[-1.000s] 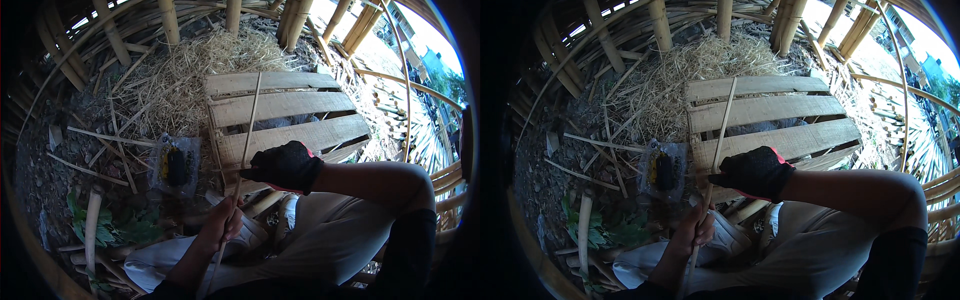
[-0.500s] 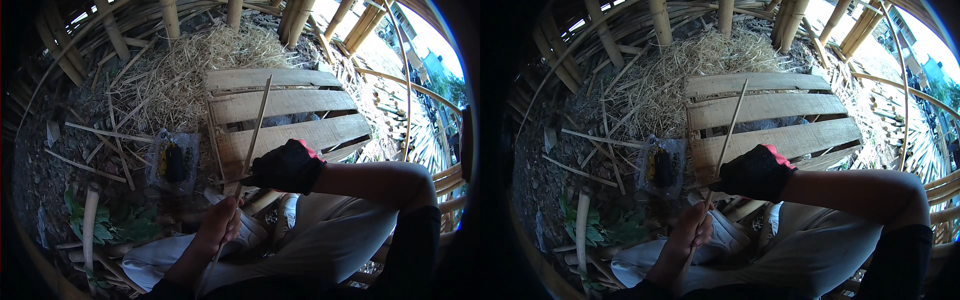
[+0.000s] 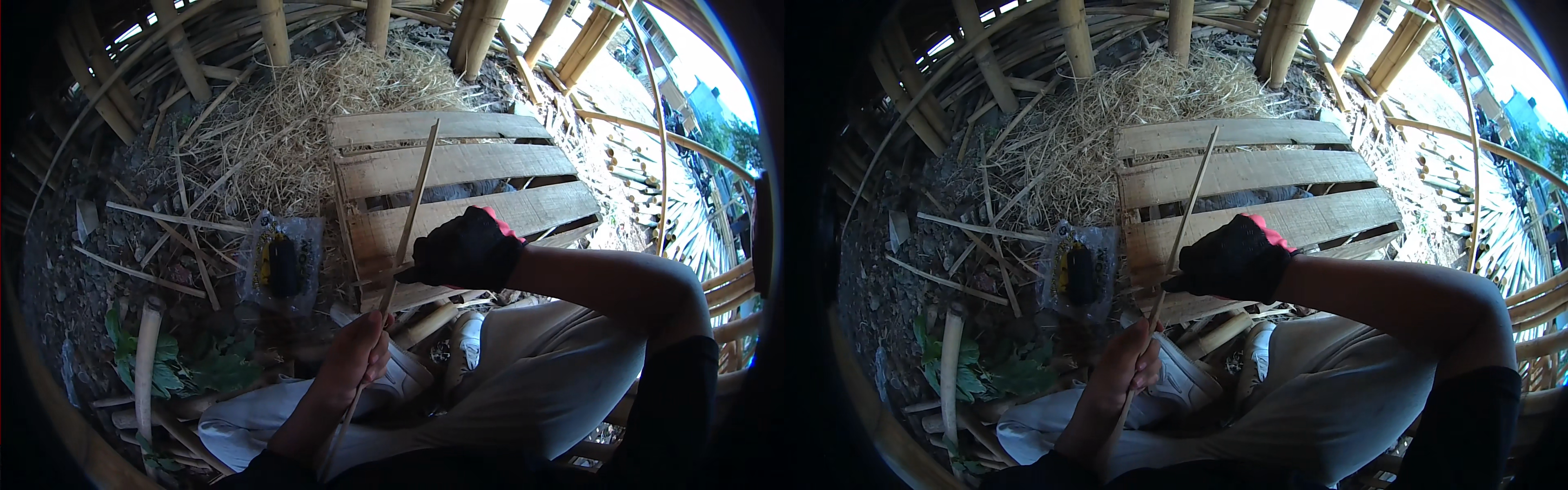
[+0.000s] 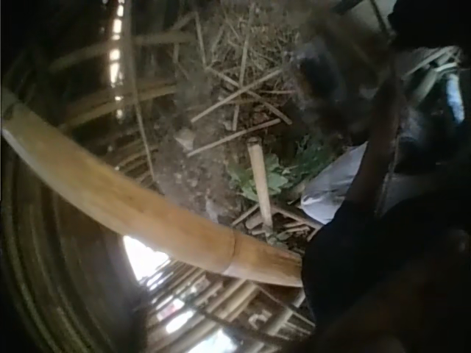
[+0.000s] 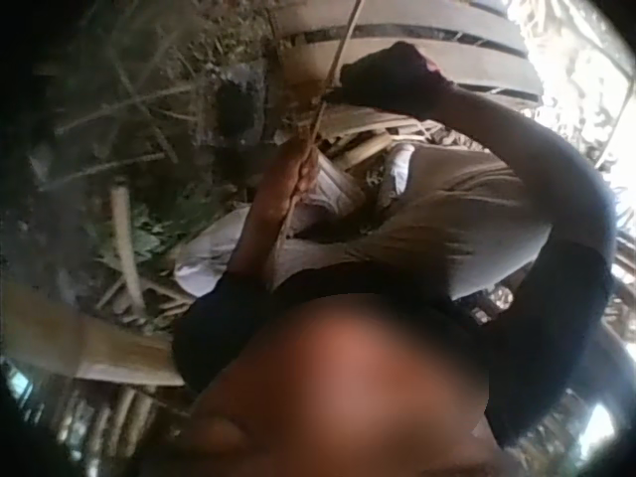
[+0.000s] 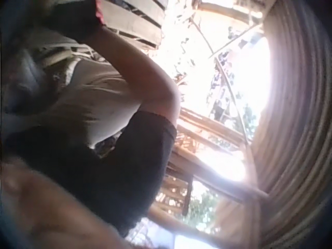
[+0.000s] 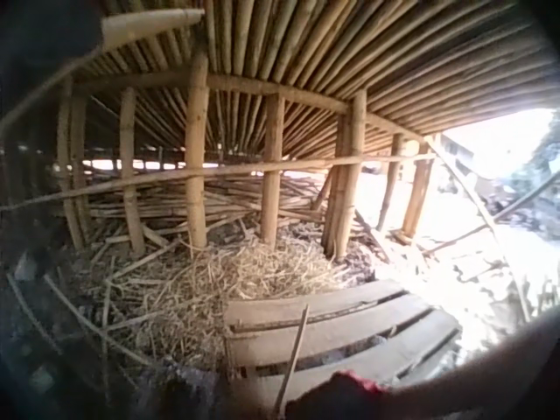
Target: The person sits on the ground and uses a knife to shave and smooth a long bamboo stick. They hold the stick with the left hand and repeatedly draw the knife along its length with the right hand, rotating the stick to work different sides.
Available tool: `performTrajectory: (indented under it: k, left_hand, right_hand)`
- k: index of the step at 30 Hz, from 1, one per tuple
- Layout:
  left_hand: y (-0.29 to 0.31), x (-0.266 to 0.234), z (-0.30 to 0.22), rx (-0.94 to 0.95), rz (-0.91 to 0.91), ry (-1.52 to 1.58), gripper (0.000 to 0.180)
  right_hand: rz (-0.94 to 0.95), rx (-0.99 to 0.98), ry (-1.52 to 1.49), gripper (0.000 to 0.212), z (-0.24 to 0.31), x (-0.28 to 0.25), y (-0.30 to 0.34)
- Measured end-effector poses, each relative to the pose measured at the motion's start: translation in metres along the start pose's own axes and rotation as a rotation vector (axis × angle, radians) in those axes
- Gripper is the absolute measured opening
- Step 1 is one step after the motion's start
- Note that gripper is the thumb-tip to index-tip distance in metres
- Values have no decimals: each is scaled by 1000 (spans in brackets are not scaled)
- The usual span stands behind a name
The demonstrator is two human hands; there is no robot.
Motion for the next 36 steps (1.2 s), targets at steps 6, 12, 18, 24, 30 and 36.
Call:
performTrajectory:
  k: [6, 12, 18, 24, 30, 36]
  left_hand:
    - [1, -1, 1, 9, 5, -13, 44]
    - [0, 0, 0, 9, 15, -31, 47]
    - [0, 0, 0, 22, 5, -36, 46]
    - [1, 2, 16, -38, 29, -57, 44]
    - [3, 7, 22, -93, 8, -22, 42]
    - [-2, 3, 17, -70, 19, -21, 43]
  right_hand:
    - [-48, -13, -20, 54, -1, -2, 2]
    - [-100, -47, -6, 38, -16, 2, 4]
    - [21, -10, 24, 36, -20, 5, -4]
    - [53, 405, 277, 43, -125, -21, 11]
    - [89, 546, 77, 47, -104, -19, 20]
    - [153, 353, -81, 35, -51, -14, 21]
Point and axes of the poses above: each hand's wrist, its own y-axis away from the middle knuckle, its own x-axis out of the palm, z = x × y, the point moved 6 cm from there along -y, towards the middle knuckle, and after that the axes turned 8 degrees about z, right-handed, at the moved point
